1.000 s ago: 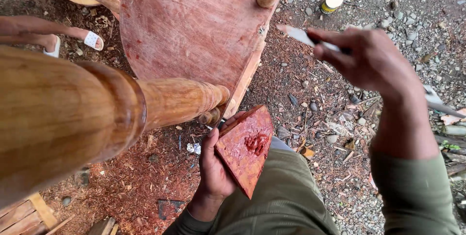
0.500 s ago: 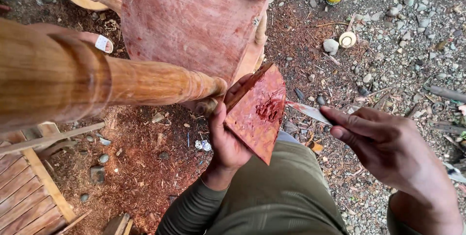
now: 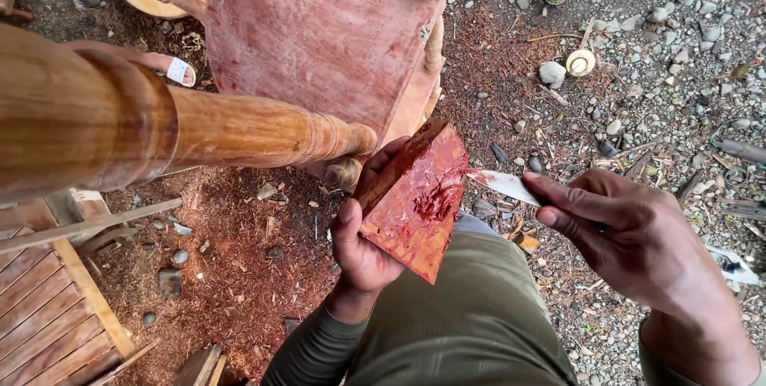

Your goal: The person uses a knife to scrape red wax from a block and applies it to the underside of a wooden table. They spread the wax across the surface and around the legs of the table, then scrape the remaining wax from the block.

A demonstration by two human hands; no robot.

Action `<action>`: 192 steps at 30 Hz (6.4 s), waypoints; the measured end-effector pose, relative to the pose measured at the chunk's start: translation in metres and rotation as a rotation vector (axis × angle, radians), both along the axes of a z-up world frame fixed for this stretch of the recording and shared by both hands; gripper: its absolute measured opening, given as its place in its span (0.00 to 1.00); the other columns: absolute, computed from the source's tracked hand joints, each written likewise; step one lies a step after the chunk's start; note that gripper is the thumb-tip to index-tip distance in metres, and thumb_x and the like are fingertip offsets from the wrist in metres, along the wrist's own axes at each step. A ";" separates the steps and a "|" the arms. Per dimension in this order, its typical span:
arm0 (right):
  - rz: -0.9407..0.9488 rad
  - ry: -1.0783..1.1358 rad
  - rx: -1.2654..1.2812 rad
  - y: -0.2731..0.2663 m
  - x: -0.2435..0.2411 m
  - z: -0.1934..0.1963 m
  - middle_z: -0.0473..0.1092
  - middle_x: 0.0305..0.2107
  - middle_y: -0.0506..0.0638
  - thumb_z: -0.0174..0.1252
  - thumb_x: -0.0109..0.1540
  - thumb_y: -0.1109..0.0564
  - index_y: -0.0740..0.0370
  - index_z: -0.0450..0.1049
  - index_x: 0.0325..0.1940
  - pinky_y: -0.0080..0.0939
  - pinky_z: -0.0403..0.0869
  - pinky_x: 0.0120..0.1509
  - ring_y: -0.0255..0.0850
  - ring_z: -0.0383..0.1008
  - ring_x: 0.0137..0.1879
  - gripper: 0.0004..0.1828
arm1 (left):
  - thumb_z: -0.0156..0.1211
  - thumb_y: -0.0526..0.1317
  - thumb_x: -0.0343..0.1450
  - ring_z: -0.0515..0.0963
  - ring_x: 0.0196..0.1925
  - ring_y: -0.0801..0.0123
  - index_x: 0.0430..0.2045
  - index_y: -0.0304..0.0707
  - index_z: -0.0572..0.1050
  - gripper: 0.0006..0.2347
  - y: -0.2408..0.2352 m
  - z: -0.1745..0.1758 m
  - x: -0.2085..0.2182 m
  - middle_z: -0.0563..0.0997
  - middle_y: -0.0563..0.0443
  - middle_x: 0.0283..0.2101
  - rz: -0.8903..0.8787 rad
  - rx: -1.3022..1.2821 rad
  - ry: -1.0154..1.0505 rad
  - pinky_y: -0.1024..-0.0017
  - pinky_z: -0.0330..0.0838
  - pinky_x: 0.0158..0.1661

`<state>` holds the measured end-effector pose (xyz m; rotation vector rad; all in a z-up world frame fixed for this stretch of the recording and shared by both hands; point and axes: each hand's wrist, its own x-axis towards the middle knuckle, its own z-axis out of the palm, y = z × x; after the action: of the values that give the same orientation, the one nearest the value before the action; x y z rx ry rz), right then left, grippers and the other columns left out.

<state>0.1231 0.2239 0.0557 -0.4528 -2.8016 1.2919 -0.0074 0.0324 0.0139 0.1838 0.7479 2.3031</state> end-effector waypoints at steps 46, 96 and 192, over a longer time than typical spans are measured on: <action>-0.035 -0.324 0.602 0.072 -0.172 -0.069 0.74 0.32 0.55 0.45 0.65 0.39 0.39 0.71 0.54 0.52 0.69 0.31 0.60 0.73 0.31 0.17 | 0.48 0.49 0.67 0.63 0.59 0.57 0.53 0.28 0.59 0.25 -0.035 -0.015 0.007 0.64 0.38 0.56 0.044 -0.063 -0.118 0.61 0.57 0.57; 0.063 -0.203 0.908 0.079 -0.157 -0.069 0.64 0.15 0.43 0.43 0.73 0.43 0.43 0.67 0.28 0.37 0.65 0.23 0.38 0.64 0.19 0.20 | 0.49 0.48 0.67 0.63 0.59 0.57 0.51 0.29 0.62 0.23 -0.037 -0.019 0.002 0.65 0.40 0.56 0.058 -0.010 -0.174 0.60 0.56 0.58; 0.024 0.403 -0.288 0.004 -0.013 -0.088 0.65 0.27 0.45 0.52 0.59 0.53 0.52 0.65 0.54 0.28 0.64 0.34 0.31 0.63 0.32 0.19 | 0.41 0.59 0.67 0.61 0.54 0.28 0.56 0.24 0.57 0.33 0.000 -0.010 -0.002 0.60 0.22 0.56 -0.298 0.185 -0.845 0.44 0.68 0.41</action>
<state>0.1099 0.2280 -0.0326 -0.1394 -2.3113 1.5919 -0.0091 0.0323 0.0039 -0.5349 0.0641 1.8960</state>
